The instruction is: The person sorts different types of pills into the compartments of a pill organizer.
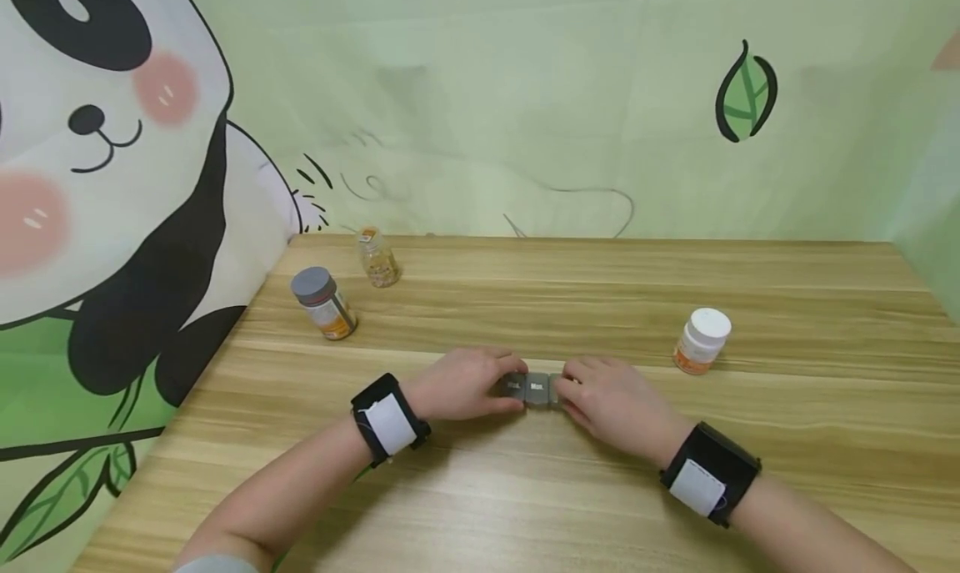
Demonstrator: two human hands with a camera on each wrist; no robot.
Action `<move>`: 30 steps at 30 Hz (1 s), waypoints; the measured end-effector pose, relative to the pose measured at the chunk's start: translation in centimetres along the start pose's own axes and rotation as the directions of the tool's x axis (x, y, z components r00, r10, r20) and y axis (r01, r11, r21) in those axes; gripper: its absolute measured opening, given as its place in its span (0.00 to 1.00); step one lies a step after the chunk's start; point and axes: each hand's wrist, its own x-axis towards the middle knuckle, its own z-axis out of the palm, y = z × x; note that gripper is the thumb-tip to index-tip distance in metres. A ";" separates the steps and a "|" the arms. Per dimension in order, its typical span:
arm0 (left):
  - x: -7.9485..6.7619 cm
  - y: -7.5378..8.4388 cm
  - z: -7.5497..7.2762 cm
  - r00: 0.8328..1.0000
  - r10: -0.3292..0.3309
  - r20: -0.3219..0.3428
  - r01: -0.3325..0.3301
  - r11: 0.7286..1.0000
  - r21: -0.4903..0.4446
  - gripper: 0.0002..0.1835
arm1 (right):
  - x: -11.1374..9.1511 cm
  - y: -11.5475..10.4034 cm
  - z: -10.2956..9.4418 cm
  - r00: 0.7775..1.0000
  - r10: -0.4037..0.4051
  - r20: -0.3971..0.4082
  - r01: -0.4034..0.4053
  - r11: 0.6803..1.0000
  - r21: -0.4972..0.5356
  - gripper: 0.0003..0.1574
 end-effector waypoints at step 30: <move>-0.3 -0.3 -0.1 1.000 -0.002 -0.012 0.001 0.999 -0.049 0.22 | 2.1 -1.0 0.7 0.993 0.049 0.109 -0.043 0.998 -0.054 0.23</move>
